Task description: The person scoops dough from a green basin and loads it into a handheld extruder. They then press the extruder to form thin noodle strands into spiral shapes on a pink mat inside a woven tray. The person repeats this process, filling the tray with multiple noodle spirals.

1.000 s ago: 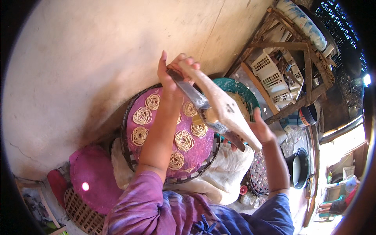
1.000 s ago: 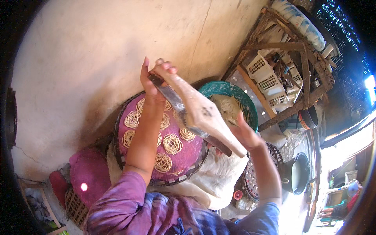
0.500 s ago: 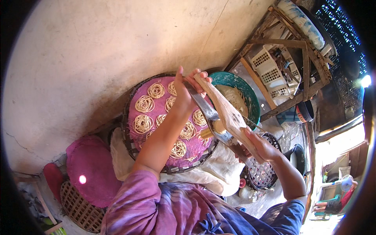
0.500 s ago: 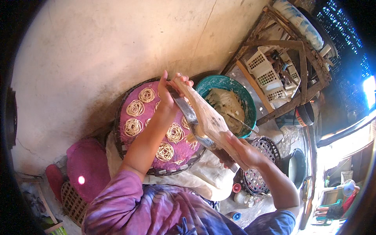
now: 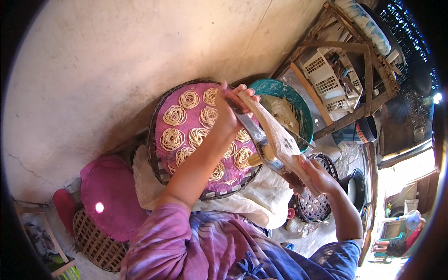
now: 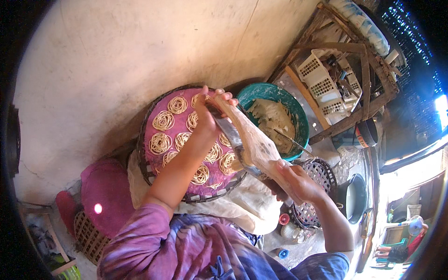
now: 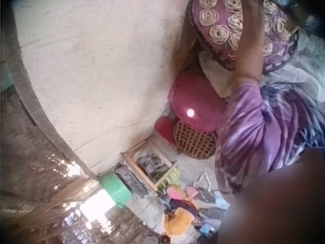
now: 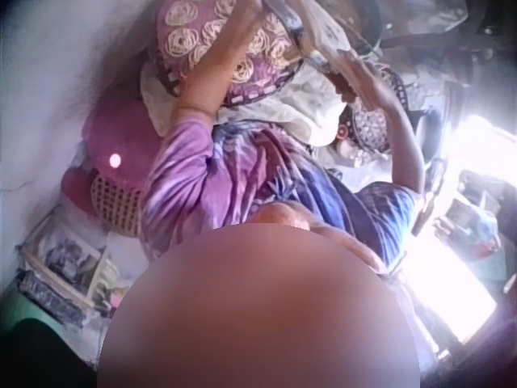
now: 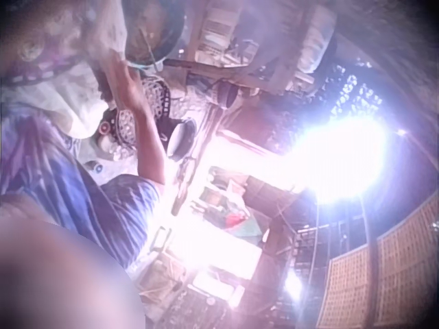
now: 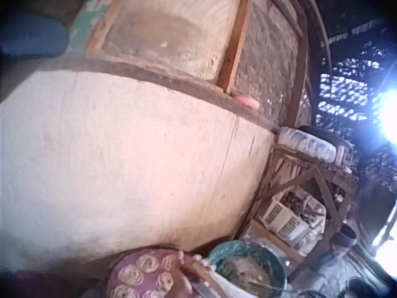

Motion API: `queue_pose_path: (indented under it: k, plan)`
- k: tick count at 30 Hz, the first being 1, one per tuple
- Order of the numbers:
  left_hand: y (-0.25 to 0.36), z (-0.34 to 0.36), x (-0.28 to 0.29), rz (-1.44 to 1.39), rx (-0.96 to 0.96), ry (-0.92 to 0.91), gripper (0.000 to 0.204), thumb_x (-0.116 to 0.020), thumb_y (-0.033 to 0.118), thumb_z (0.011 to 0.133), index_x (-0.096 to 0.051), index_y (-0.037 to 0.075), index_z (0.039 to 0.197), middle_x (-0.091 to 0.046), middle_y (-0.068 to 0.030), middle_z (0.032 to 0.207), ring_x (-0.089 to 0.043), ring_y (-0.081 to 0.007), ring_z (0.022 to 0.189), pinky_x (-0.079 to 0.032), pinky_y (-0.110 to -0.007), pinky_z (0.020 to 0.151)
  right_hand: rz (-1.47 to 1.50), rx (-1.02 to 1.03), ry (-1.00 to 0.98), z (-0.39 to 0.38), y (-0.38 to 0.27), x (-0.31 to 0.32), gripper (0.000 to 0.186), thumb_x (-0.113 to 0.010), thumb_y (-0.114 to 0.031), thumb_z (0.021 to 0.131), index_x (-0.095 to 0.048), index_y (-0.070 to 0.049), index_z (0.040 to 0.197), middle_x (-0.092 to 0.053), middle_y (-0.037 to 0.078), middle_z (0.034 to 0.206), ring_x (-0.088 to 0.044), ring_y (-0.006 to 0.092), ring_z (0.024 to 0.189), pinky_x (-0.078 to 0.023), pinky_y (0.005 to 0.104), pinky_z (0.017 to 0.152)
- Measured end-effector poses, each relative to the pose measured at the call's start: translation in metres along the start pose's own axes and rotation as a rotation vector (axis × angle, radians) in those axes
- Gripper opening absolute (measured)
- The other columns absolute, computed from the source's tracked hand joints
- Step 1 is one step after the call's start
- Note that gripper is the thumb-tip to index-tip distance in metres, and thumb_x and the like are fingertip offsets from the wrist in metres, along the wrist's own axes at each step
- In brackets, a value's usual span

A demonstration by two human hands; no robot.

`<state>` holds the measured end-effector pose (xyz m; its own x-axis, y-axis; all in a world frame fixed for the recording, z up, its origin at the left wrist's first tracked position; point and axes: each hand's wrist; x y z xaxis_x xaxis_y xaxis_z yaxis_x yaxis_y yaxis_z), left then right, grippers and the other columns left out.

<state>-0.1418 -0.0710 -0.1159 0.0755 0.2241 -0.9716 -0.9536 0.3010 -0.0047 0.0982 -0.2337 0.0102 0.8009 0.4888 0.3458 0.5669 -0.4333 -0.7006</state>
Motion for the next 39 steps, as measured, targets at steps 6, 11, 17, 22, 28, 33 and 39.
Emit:
queue_pose_path:
  k: [6, 11, 17, 22, 28, 33, 39]
  plan:
    - [-0.01, 0.023, 0.03, -0.127, 0.029, -0.179, 0.04, -0.057, 0.049, 0.093, -0.064, 0.012, 0.08, -0.063, -0.0059, 0.078, -0.061, -0.0287, 0.082, -0.045, -0.027, 0.047, 0.504, 0.063, -0.216, 0.025, 0.04, 0.012, 0.083, -0.03, -0.068, 0.097, -0.047, 0.004, 0.132, -0.067, 0.027, 0.098, -0.07, 0.0317, 0.067, -0.06, 0.0401, 0.065]
    - [-0.001, 0.022, 0.047, -0.189, -0.027, -0.275, 0.043, -0.055, 0.051, 0.095, -0.067, 0.011, 0.085, -0.065, -0.0057, 0.083, -0.061, -0.0255, 0.087, -0.043, -0.025, 0.045, 0.982, 0.228, -0.571, 0.088, 0.071, -0.02, 0.088, -0.028, -0.075, 0.091, -0.037, -0.005, 0.144, -0.063, 0.03, 0.098, -0.069, 0.0338, 0.068, -0.06, 0.042, 0.06]
    - [0.013, 0.014, 0.041, -0.211, -0.185, -0.24, 0.041, -0.055, 0.05, 0.095, -0.065, 0.012, 0.083, -0.065, -0.0064, 0.082, -0.062, -0.026, 0.082, -0.044, -0.027, 0.045, 0.879, 0.421, -0.624, 0.127, 0.091, -0.041, 0.073, -0.039, -0.064, 0.095, -0.042, -0.011, 0.144, -0.062, 0.021, 0.082, -0.061, 0.0185, 0.052, -0.056, 0.0296, 0.053]
    - [0.077, 0.002, -0.007, -0.009, -0.274, -0.401, 0.035, -0.052, 0.043, 0.097, -0.065, 0.013, 0.086, -0.066, -0.0045, 0.081, -0.063, -0.0258, 0.08, -0.052, -0.033, 0.063, -0.233, 0.494, 0.039, 0.128, 0.062, -0.049, 0.051, -0.038, -0.045, 0.102, -0.055, -0.009, 0.135, -0.066, 0.017, 0.094, -0.068, 0.0254, 0.072, -0.057, 0.0339, 0.066]
    - [0.187, -0.122, -0.138, 0.375, -0.305, -0.588, 0.043, -0.037, 0.049, 0.102, -0.065, 0.022, 0.084, -0.066, 0.0019, 0.07, -0.062, -0.0168, 0.06, -0.052, -0.033, 0.064, -0.746, 0.491, 0.407, 0.116, 0.032, -0.052, 0.051, -0.047, -0.023, 0.098, -0.039, -0.01, 0.147, -0.056, 0.018, 0.13, -0.062, 0.0394, 0.105, -0.05, 0.0459, 0.09]
    - [0.228, -0.285, -0.203, 1.145, -0.595, -0.153, 0.081, -0.025, 0.064, 0.1, -0.056, 0.008, 0.051, -0.055, -0.0076, 0.043, -0.049, -0.0182, 0.028, -0.042, -0.027, 0.028, -0.329, 0.612, 0.711, 0.116, 0.061, -0.023, 0.023, -0.061, -0.016, 0.095, -0.069, -0.007, 0.115, -0.063, 0.015, 0.096, -0.061, 0.029, 0.084, -0.048, 0.0349, 0.075]
    - [0.296, -0.378, -0.047, 1.295, -0.07, 0.924, 0.087, -0.024, 0.076, 0.093, -0.061, 0.0, 0.073, -0.06, -0.0184, 0.058, -0.061, -0.0283, 0.05, -0.047, -0.031, 0.043, 0.121, 0.336, 0.903, 0.137, 0.143, -0.048, 0.017, -0.076, -0.02, 0.085, -0.075, -0.003, 0.086, -0.063, 0.002, 0.084, -0.052, 0.0097, 0.068, -0.04, 0.0267, 0.06]
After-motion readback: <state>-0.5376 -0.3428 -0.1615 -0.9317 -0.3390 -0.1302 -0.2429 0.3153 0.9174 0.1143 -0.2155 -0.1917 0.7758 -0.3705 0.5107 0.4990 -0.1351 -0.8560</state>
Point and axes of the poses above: each hand's wrist, its own z-axis towards the middle knuckle, its own x-axis out of the back of the hand, y = z × x
